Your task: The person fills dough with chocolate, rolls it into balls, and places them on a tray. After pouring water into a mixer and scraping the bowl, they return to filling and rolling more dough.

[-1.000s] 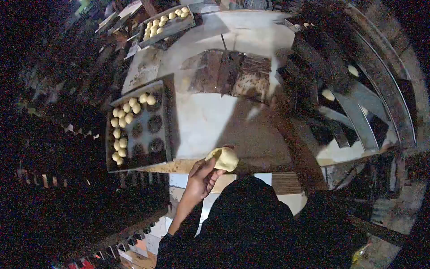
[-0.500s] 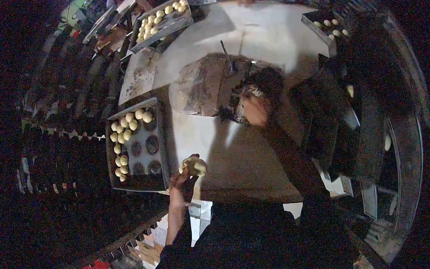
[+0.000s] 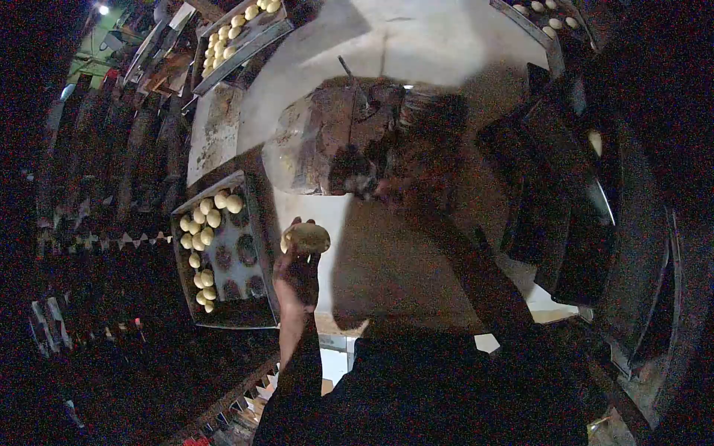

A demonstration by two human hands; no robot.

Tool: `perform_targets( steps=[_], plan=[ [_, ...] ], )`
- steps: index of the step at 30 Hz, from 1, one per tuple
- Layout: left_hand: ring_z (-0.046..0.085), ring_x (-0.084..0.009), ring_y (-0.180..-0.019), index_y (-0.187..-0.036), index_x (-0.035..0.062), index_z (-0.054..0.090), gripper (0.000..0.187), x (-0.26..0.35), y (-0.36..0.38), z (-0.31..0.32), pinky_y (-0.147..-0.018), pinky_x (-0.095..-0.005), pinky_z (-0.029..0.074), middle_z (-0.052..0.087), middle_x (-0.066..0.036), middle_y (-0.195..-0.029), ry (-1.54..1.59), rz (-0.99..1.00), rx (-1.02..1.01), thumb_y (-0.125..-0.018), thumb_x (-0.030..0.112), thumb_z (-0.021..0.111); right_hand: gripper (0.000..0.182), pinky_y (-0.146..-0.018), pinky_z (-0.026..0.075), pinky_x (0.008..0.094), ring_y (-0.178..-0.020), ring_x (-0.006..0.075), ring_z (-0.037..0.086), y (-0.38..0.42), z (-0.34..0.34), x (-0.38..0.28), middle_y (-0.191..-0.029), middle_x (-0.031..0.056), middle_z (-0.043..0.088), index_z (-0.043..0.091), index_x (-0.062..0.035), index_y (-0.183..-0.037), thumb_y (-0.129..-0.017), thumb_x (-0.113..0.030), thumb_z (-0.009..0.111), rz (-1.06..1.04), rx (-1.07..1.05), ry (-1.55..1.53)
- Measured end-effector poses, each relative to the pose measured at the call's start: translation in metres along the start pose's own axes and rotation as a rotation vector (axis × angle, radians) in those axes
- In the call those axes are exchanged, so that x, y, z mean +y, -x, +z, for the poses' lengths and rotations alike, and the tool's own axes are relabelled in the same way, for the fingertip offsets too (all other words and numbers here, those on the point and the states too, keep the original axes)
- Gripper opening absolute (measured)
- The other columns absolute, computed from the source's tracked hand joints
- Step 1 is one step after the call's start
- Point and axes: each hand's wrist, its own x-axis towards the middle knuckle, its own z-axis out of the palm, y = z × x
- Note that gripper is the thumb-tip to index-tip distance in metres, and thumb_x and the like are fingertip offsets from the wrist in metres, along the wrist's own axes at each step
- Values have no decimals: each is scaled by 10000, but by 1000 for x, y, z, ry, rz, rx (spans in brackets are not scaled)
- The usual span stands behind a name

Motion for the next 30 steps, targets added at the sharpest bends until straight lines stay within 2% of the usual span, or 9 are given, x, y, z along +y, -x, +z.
perform_targets(
  steps=[6, 11, 13, 15, 17, 20, 23, 26, 30],
  plan=[
    [458, -293, -1260, -1405, -16, 384, 544, -8, -2, 9, -1088, -458, 331, 479, -188, -1353, -7, -16, -38, -958, 252, 541, 244, -833, 528, 370, -917, 235, 668, -2, -11, -7, -1045, 137, 680, 656, -37, -1131, -914, -123, 587, 173, -6, 141],
    [465, -283, -1259, -1399, -11, 377, 555, -7, -6, 4, -1074, -420, 367, 481, -181, -1349, -3, -22, 23, -937, 244, 549, 234, -845, 525, 357, -939, 231, 666, 2, -20, -9, -1079, 143, 681, 671, -23, -1113, -901, -105, 613, 402, -101, -94],
    [470, -278, -1257, -1399, -8, 379, 542, -13, -12, 0, -1071, -412, 375, 488, -175, -1341, -42, -41, 49, -950, 263, 518, 233, -842, 524, 343, -956, 206, 660, 9, -22, -14, -1093, 129, 681, 669, -10, -1111, -915, -121, 610, 334, -74, -235],
    [486, -278, -1221, -1376, -7, 411, 523, -23, -20, 5, -1060, -412, 374, 506, -165, -1305, 58, -105, -41, -955, 282, 522, 256, -848, 522, 325, -972, 181, 651, 33, -16, -29, -1094, 113, 682, 653, -3, -1135, -921, -139, 615, -25, 79, -91],
    [506, -266, -1181, -1370, -9, 419, 503, -35, -20, 12, -1028, -397, 396, 519, -155, -1284, 147, -180, -121, -968, 283, 493, 270, -844, 520, 326, -943, 185, 656, 45, -5, -38, -1058, 109, 679, 645, -25, -1161, -923, -150, 615, 316, 78, -816],
    [555, -240, -1068, -1363, -16, 418, 451, -37, -14, 47, -916, -358, 460, 540, -142, -1258, 268, -242, -182, -993, 240, 435, 272, -813, 522, 313, -901, 187, 658, 64, -5, -49, -1033, 106, 664, 640, -43, -1168, -925, -160, 613, 345, 60, -547],
    [566, -248, -1056, -1348, -14, 430, 431, -44, -15, 46, -903, -341, 470, 541, -143, -1258, 285, -231, -136, -995, 233, 449, 250, -792, 530, 307, -883, 189, 661, 70, -19, -53, -1051, 112, 653, 649, -41, -1145, -924, -151, 612, 160, 116, -54],
    [516, -262, -1187, -1362, -6, 427, 532, -50, -13, 25, -1017, -389, 429, 541, -131, -1266, 248, -153, -110, -956, 320, 530, 229, -770, 537, 300, -864, 191, 665, 76, -43, -50, -1068, 118, 642, 658, -40, -1122, -923, -141, 612, 68, 165, 407],
    [550, -233, -1159, -1393, 13, 385, 525, -16, 11, 36, -930, -299, 518, 536, -126, -1281, 296, -144, -163, -973, 302, 512, 202, -742, 547, 291, -840, 193, 669, 79, -52, -56, -1091, 125, 628, 671, -38, -1092, -921, -128, 611, -116, 265, 692]
  ],
)
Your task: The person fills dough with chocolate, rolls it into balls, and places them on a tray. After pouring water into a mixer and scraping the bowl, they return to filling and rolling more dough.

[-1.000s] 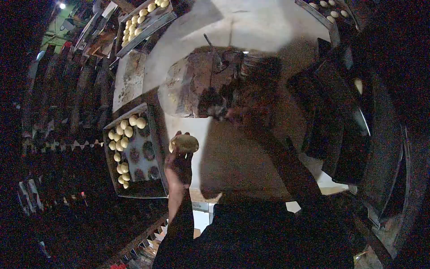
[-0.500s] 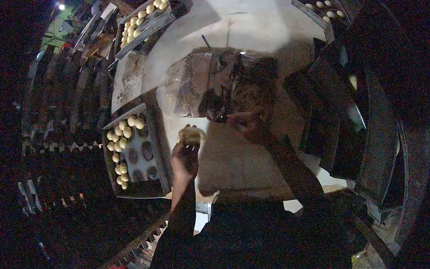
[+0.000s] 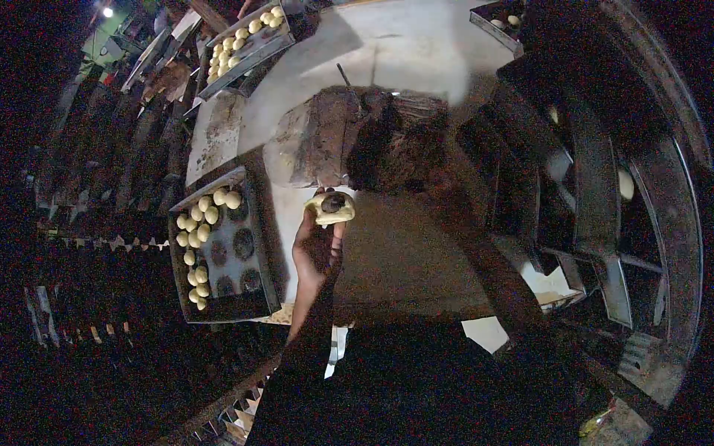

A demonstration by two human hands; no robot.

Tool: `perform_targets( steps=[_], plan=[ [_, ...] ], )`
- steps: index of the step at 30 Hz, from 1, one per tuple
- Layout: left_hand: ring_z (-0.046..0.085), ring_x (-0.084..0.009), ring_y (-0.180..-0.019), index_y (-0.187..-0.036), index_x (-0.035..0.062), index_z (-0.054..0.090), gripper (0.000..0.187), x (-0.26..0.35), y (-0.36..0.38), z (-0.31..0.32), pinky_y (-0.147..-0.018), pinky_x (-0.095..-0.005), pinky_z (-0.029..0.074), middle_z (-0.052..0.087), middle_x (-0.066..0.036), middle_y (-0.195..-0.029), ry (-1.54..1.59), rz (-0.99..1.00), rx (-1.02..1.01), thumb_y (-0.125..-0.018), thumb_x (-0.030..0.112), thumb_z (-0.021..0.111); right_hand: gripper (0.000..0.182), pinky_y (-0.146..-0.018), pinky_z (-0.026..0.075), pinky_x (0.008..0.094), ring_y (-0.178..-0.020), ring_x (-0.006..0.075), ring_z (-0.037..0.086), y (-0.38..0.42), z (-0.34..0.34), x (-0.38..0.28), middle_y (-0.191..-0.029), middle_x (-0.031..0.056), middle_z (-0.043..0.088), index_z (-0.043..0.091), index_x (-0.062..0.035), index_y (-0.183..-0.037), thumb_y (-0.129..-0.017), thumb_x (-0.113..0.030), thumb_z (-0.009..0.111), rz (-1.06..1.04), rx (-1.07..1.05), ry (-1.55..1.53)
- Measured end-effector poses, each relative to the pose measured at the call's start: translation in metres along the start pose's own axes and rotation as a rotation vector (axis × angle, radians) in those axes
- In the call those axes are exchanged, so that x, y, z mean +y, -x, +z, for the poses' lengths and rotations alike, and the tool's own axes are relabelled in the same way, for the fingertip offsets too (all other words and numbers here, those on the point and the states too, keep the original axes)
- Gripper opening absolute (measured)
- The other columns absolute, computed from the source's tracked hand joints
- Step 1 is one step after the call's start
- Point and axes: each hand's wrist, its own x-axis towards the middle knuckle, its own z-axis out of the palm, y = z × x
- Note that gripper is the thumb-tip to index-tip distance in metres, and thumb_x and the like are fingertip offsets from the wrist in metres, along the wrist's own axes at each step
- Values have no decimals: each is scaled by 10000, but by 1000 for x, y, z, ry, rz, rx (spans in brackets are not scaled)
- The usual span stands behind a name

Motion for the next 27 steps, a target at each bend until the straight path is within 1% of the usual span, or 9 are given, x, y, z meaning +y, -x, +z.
perform_targets(
  steps=[3, 9, 12, 16, 19, 21, 23, 25, 27],
  plan=[
    [555, -227, -1156, -1404, 38, 377, 517, -1, 14, 11, -910, -300, 531, 538, -120, -1279, -46, 30, -65, -979, 302, 505, 184, -720, 555, 285, -821, 195, 672, -5, -5, -58, -1108, 131, 617, 680, -36, -1069, -920, -118, 610, -123, 240, -421],
    [511, -260, -1206, -1428, 22, 319, 530, 0, 46, 1, -969, -323, 465, 480, -145, -1335, -77, 144, -119, -1008, 319, 443, 274, -684, 566, 317, -767, 165, 654, -1, -2, -134, -1003, 110, 683, 654, 43, -1035, -857, -155, 719, 537, 184, -1799],
    [388, -337, -1301, -1464, -34, 182, 626, 0, 75, 2, -1090, -404, 284, 374, -212, -1401, -919, 633, -57, -1015, 334, 415, 292, -722, 554, 324, -797, 182, 651, 4, -21, -194, -1030, 121, 633, 647, 56, -1021, -815, -128, 741, 181, 285, -1153],
    [405, -292, -1284, -1501, -5, -13, 736, 26, 137, -5, -1069, -377, 346, 259, -239, -1470, -1301, 875, -57, -978, 205, 459, 265, -754, 529, 339, -852, 250, 628, 19, -66, -275, -1028, 135, 588, 647, 59, -974, -753, -56, 737, -155, 368, -561],
    [400, -336, -1283, -1489, -37, 107, 684, 60, 193, -11, -1078, -395, 289, 333, -244, -1441, -1122, 885, -54, -948, 123, 494, 195, -742, 524, 349, -860, 274, 625, 36, -72, -322, -1008, 137, 605, 651, 53, -940, -762, -7, 701, -349, 461, -527],
    [445, -240, -1241, -1490, 0, 180, 733, 74, 231, -19, -1052, -373, 334, 417, -158, -1399, -306, 664, -149, -945, 276, 585, 171, -735, 526, 347, -862, 274, 628, 51, -87, -350, -1001, 140, 612, 657, 49, -920, -761, 5, 698, -522, 457, -528],
    [450, -236, -1234, -1421, -3, 369, 719, 88, 255, -57, -1039, -378, 343, 446, -163, -1371, -311, 691, -281, -892, 394, 651, 190, -690, 533, 328, -844, 249, 639, 68, -88, -374, -980, 141, 639, 683, 33, -903, -734, -26, 745, -637, 347, -643],
    [473, -291, -1208, -1187, -18, 602, 585, 98, 284, -67, -1015, -410, 365, 485, -211, -1321, -560, 896, -167, -856, 459, 670, 259, -656, 536, 320, -792, 228, 655, 88, -94, -395, -930, 133, 659, 694, 18, -940, -709, -60, 783, -443, 240, -624],
    [505, -309, -1174, -1091, 13, 622, 507, 94, 304, -87, -969, -415, 407, 513, -234, -1289, -680, 1010, -131, -860, 463, 664, 263, -636, 534, 313, -742, 218, 660, 97, -104, -413, -890, 132, 662, 700, 6, -939, -703, -63, 793, -59, -150, -942]
  ],
)
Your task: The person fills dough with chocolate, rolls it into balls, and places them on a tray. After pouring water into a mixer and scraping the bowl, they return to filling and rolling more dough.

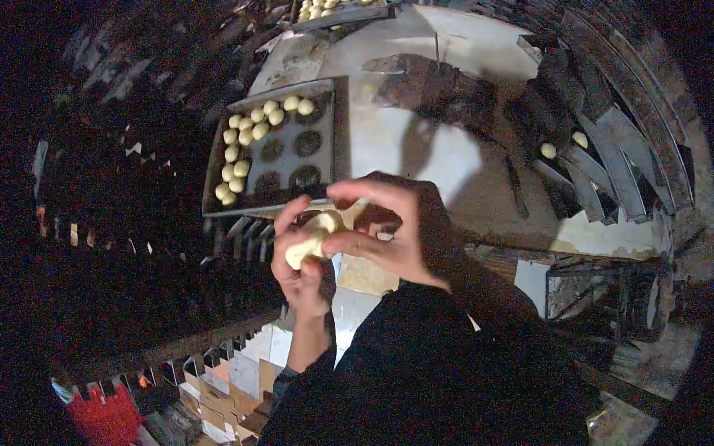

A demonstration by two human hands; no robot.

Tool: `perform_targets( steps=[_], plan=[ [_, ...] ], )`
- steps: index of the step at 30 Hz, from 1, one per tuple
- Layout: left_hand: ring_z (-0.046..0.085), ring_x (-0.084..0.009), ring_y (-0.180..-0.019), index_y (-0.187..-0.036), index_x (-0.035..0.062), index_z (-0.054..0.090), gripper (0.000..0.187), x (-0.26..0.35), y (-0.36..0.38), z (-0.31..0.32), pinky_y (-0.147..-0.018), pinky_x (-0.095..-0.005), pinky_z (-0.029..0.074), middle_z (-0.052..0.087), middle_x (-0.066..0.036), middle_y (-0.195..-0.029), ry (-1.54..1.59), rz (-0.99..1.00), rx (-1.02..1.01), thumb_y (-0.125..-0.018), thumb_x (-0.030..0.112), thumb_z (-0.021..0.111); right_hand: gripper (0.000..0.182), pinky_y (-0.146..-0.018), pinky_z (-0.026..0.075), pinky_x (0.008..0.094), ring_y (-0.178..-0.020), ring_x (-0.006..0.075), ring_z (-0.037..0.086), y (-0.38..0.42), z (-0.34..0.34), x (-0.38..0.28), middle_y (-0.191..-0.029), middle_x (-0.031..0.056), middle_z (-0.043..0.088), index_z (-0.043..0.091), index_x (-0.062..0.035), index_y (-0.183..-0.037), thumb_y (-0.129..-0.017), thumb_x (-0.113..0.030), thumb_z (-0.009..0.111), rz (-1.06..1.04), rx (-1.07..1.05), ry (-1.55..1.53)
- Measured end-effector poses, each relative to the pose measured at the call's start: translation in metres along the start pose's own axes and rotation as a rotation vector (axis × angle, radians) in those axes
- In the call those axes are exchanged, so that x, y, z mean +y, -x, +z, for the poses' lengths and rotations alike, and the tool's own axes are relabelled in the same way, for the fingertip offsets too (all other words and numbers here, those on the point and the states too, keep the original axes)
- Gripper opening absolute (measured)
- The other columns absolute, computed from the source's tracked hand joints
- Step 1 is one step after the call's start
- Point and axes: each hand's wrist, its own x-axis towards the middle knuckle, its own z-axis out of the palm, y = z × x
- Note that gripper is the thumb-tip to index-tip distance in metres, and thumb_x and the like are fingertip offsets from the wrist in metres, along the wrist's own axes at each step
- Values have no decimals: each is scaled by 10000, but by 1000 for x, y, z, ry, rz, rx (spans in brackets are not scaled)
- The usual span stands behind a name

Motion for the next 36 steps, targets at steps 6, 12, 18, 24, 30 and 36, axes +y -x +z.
perform_targets(
  steps=[6, 12, 18, 24, 30, 36],
  plan=[
    [579, -265, -919, -1197, 114, 619, 313, 19, 24, -12, -747, -356, 491, 569, -186, -1068, -602, 356, 24, -916, 252, 625, 407, -628, 533, 311, -756, 201, 667, 31, 25, -10, -851, 119, 652, 624, 34, -1096, -748, -96, 790, -402, -15, 391],
    [463, -246, -926, -1321, 33, 544, 671, 51, 27, 6, -768, -357, 446, 464, -139, -1027, -659, 145, -114, -708, 163, 782, 422, -695, 533, 405, -795, 311, 642, 62, 26, -8, -1012, 116, 634, 597, -29, -1094, -723, -123, 775, -490, 31, 563],
    [480, -265, -998, -1093, 77, 605, 615, 19, 39, 53, -855, -391, 395, 456, -131, -1084, 326, -270, -311, -917, 626, 389, 261, -611, 541, 311, -740, 208, 669, 79, -45, -29, -829, 91, 661, 700, -92, -913, -687, -148, 818, -245, 165, 440],
    [489, -246, -926, -1003, 126, 575, 416, 0, 23, 167, -770, -383, 414, 459, -148, -1083, 52, 189, -289, -886, 525, 590, 285, -713, 556, 354, -790, 240, 685, 127, -130, 7, -987, 132, 686, 708, -111, -999, -723, -56, 751, -328, 337, 320],
    [524, -210, -866, -1279, -11, 402, 926, 9, 31, 324, -778, -354, 449, 451, -137, -1061, 176, 37, -196, -677, 569, 801, 414, -931, 498, 495, -1083, 305, 619, 183, -250, 45, -1214, 154, 596, 562, -72, -1202, -817, -119, 706, -643, 289, 312],
    [627, -284, -921, -943, 27, 636, 436, -22, 9, 406, -796, -433, 504, 635, -129, -943, 198, 302, -539, -691, 328, 826, 259, -904, 510, 424, -1067, 271, 607, 204, -339, 9, -1100, 105, 641, 661, -96, -1061, -843, -234, 677, -107, 257, 601]
  ],
)
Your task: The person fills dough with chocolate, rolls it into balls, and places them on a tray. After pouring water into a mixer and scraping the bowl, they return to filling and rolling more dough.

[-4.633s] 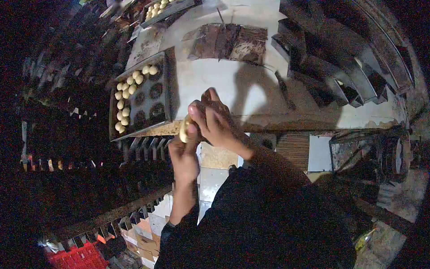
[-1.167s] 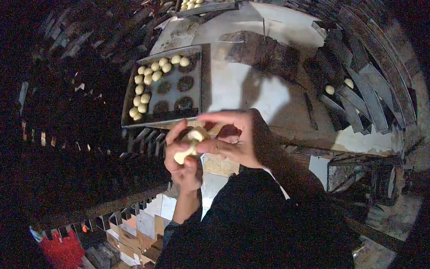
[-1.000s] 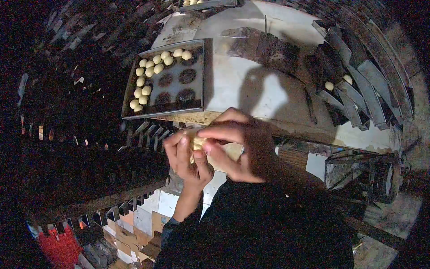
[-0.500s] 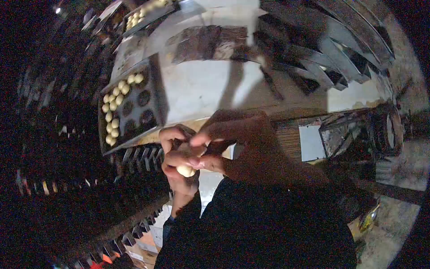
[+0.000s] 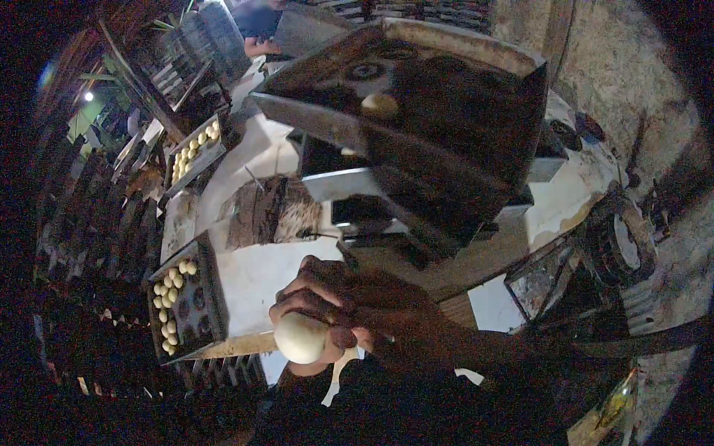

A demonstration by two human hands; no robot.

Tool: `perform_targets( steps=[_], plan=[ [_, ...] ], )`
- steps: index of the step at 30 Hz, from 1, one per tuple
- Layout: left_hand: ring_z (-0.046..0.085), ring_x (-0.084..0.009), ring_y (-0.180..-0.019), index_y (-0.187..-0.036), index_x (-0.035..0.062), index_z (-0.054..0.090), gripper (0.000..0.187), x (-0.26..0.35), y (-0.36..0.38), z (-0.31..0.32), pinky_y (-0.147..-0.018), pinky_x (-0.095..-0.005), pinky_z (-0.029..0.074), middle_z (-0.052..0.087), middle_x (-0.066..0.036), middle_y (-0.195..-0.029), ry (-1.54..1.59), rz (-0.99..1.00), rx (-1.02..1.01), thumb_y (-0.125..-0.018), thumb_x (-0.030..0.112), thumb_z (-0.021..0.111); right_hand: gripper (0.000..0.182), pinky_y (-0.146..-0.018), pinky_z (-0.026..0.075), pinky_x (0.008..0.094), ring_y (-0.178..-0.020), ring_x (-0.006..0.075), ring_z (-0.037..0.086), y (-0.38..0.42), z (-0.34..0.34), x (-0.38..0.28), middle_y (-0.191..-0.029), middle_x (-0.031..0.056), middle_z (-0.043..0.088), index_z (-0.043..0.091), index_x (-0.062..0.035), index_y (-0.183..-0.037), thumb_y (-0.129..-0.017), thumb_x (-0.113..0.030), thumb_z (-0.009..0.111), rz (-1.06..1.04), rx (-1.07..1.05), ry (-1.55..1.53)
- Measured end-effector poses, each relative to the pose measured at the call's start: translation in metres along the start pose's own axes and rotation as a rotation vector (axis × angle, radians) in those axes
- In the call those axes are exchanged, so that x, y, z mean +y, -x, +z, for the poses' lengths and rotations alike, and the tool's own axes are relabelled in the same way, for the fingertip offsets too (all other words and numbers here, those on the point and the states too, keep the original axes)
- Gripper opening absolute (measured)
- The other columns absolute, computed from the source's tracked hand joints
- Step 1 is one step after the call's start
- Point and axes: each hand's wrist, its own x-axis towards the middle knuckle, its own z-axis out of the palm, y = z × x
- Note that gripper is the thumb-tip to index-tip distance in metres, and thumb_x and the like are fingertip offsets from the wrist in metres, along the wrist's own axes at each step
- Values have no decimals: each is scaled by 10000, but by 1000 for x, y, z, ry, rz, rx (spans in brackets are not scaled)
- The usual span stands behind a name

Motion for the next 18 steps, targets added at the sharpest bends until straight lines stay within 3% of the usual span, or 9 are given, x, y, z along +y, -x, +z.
perform_targets(
  steps=[2, 3, 4, 6, 8, 10, 14, 18],
  plan=[
    [661, -284, -857, -827, 44, 662, 286, -1, 11, 29, -807, -434, 508, 670, -120, -861, -205, -176, 241, -699, 256, 805, 241, -874, 536, 442, -1046, 253, 627, -5, -34, -11, -1097, 125, 648, 647, -56, -1077, -838, -62, 675, -80, 73, 176],
    [663, -282, -847, -868, 43, 659, 298, -3, 6, 31, -805, -433, 510, 668, -114, -857, -451, -185, 45, -696, 237, 805, 257, -856, 551, 408, -998, 251, 645, 2, -45, -12, -1085, 156, 645, 650, -27, -1057, -804, -28, 695, -73, 141, 271],
    [657, -275, -833, -886, 42, 654, 314, -6, -2, 35, -794, -429, 508, 665, -113, -852, -375, -163, -94, -694, 236, 809, 263, -847, 555, 396, -989, 250, 648, -3, -53, -18, -1077, 168, 644, 649, -15, -1047, -789, -22, 698, -206, 203, 407],
    [646, -261, -807, -923, 42, 646, 346, -8, -30, 41, -770, -421, 504, 659, -110, -841, 36, -370, -462, -690, 233, 816, 271, -831, 562, 377, -975, 247, 651, -13, -63, -27, -1063, 191, 637, 649, 4, -1029, -765, -17, 703, -427, 246, 619],
    [636, -247, -780, -960, 41, 637, 381, 1, -38, 57, -747, -414, 500, 653, -108, -829, 197, -484, -552, -686, 230, 823, 270, -815, 568, 366, -970, 241, 651, -15, -72, -24, -1057, 211, 625, 648, 11, -1017, -757, -29, 704, -572, 147, 710],
    [625, -233, -754, -997, 40, 628, 418, 10, -43, 70, -724, -406, 496, 647, -105, -818, 260, -513, -583, -682, 227, 829, 256, -806, 566, 365, -959, 241, 650, -20, -89, -20, -1044, 209, 621, 645, 3, -1019, -776, -64, 688, -518, -32, 702],
    [603, -204, -701, -1071, 39, 611, 495, 32, -77, 73, -678, -391, 487, 636, -100, -796, 199, -478, -595, -674, 221, 843, 234, -801, 547, 377, -916, 256, 650, -50, -161, -47, -995, 163, 636, 635, -26, -1045, -856, -165, 624, -110, -367, 584],
    [574, -171, -658, -1087, 33, 596, 558, 41, -99, 52, -622, -357, 473, 623, -93, -785, 116, -438, -504, -651, 239, 876, 284, -852, 497, 407, -906, 332, 633, -86, -190, -1, -956, 151, 642, 606, -12, -1090, -948, -240, 514, 33, 112, 428]
  ],
)
